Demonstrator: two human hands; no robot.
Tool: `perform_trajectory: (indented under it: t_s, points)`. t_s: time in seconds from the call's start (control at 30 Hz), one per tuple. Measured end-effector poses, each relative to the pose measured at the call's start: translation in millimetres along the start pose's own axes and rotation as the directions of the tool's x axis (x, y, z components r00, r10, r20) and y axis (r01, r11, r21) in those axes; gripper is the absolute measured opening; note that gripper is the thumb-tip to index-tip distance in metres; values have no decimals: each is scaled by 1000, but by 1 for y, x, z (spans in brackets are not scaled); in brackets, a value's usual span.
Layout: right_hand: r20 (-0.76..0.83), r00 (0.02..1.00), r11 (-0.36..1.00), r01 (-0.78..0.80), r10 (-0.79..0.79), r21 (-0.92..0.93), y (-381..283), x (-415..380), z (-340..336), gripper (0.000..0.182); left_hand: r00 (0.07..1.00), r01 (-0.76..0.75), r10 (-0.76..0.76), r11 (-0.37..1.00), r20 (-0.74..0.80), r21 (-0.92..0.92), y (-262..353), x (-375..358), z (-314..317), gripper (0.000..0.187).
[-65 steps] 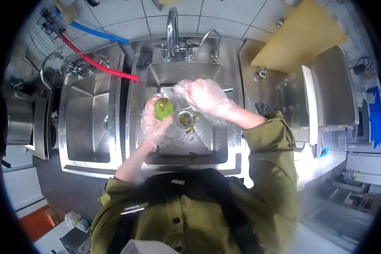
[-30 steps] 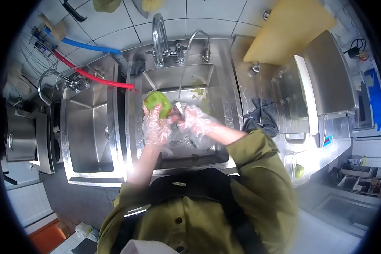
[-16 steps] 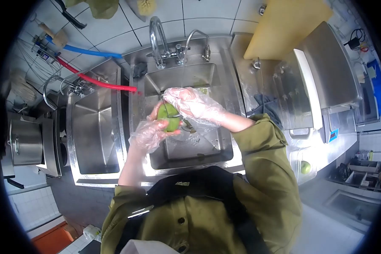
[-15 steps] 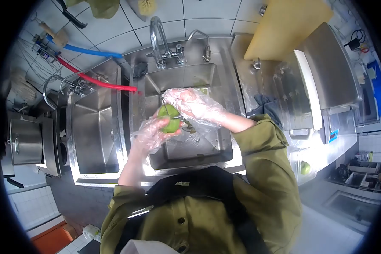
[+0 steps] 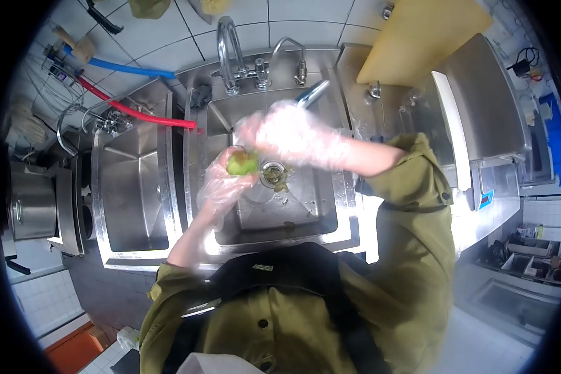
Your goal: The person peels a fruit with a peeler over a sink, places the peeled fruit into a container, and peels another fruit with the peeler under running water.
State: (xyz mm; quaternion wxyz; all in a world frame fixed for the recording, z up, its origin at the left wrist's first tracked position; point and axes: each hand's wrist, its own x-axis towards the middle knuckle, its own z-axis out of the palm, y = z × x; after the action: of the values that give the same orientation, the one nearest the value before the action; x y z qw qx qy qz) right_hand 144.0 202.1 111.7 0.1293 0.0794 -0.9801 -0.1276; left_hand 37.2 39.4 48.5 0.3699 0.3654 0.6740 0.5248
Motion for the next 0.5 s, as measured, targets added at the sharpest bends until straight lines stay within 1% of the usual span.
perform_trajectory:
  t_s: [0.03,0.07,0.1,0.13,0.17,0.23,0.27,0.3,0.37,0.4,0.43,0.5]
  points:
    - [-14,1000,999,-26,26,37,20,-15,27,9,999,38,-38,999,5,1,7,-5,-2,43]
    - [-28,998,996,-50,52,74,40,-31,55,8,1000,19,-19,999,-3,-28,1,-7,-5,42]
    - [115,983,988,-138,146,-75,45,-28,53,10,1000,-8,6,998,-21,-60,-11,-5,-8,41]
    - [8,984,983,-178,178,33,41,-27,50,10,998,-47,41,993,-55,-107,-19,2,-7,41]
    - [73,976,977,-207,204,39,28,-15,29,7,999,-3,0,995,-37,-97,-24,4,-5,41]
    - [-109,990,989,-73,86,126,3,3,9,12,997,79,-77,996,31,-48,-31,14,-6,41]
    - [-85,994,989,-58,70,137,-8,10,6,21,998,51,-52,999,34,13,-30,16,-5,41]
    - [-97,995,990,5,9,142,-11,11,10,23,996,65,-63,997,61,-33,-28,14,-4,41]
    - [-49,998,996,-31,35,85,0,7,7,25,992,91,-78,988,98,-127,-17,8,-8,41]
    - [-257,956,985,161,-142,57,29,-13,53,19,988,84,-63,985,138,-150,-11,3,-12,41]
    - [277,945,985,-165,172,-49,34,-13,65,17,990,91,-74,986,123,-137,-10,0,-16,41]
    - [118,978,983,-177,171,45,27,-8,40,13,995,77,-68,987,70,-141,-7,6,-15,41]
